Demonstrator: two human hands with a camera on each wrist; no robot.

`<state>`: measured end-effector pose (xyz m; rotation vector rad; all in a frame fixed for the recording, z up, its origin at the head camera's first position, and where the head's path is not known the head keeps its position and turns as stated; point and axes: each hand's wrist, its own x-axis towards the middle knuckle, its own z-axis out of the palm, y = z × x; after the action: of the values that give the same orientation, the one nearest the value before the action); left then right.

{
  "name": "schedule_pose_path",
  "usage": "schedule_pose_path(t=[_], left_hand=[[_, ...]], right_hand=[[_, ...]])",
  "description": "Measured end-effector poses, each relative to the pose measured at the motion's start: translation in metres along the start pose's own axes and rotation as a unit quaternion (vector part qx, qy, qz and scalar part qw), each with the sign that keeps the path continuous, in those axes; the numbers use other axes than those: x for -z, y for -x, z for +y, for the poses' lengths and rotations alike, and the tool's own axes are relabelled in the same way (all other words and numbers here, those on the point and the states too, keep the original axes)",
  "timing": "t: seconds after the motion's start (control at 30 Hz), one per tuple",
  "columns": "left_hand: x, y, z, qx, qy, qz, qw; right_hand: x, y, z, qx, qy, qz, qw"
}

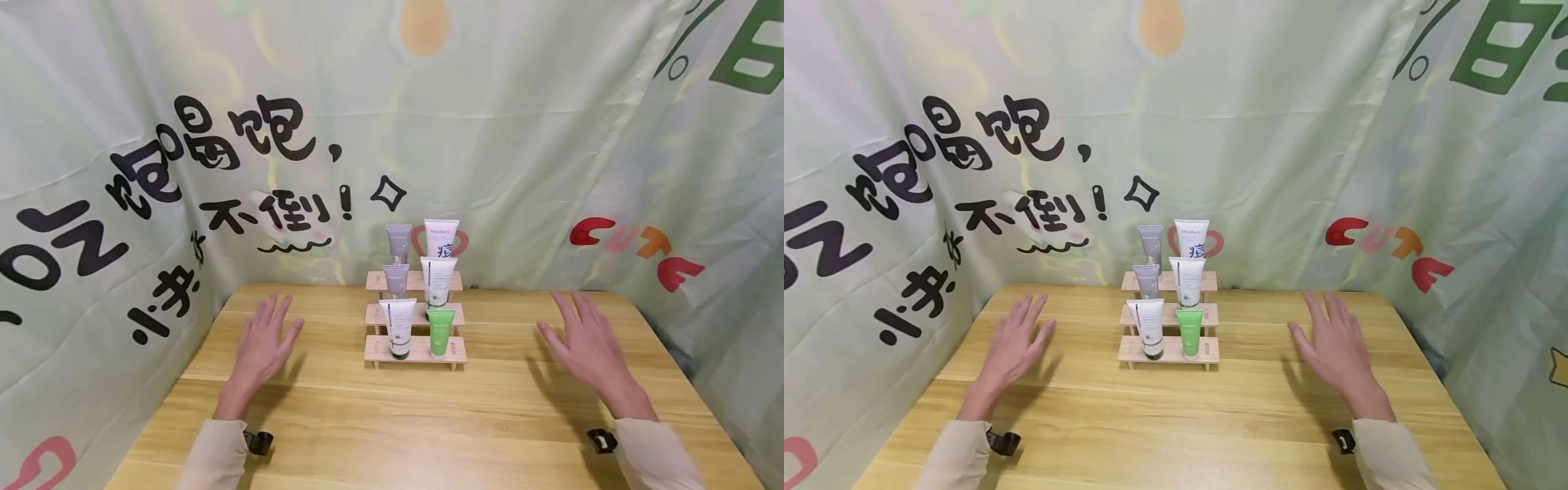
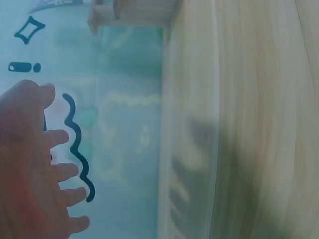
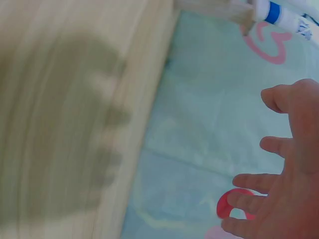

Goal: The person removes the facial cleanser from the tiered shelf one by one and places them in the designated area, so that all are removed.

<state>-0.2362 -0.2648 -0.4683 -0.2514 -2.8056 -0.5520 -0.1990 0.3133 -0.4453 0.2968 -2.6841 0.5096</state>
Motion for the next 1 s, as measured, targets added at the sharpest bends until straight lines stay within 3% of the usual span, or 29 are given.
schedule_pose_path(t=[0.23,0.57,0.7,0.83,1.0], left_hand=[[-0.014,0.005,0.022,-0.018,0.116,0.028,0.9927],[-0.045,0.01,0.052,-0.058,0.271,0.03,0.9602],[-0.057,0.016,0.065,-0.021,0.347,-0.006,0.9375],[-0.068,0.02,0.076,0.021,0.417,-0.048,0.9072],[-0.081,0.019,0.084,0.039,0.478,-0.06,0.8752]], right_hand=[[-0.001,-0.019,-0.027,-0.006,-0.108,0.023,0.9939],[-0.008,-0.05,-0.054,0.017,-0.2,0.061,0.9778],[-0.01,-0.062,-0.064,0.013,-0.266,0.054,0.9624],[-0.013,-0.076,-0.072,0.002,-0.33,0.048,0.9428],[-0.015,-0.092,-0.086,-0.005,-0.382,0.042,0.923]])
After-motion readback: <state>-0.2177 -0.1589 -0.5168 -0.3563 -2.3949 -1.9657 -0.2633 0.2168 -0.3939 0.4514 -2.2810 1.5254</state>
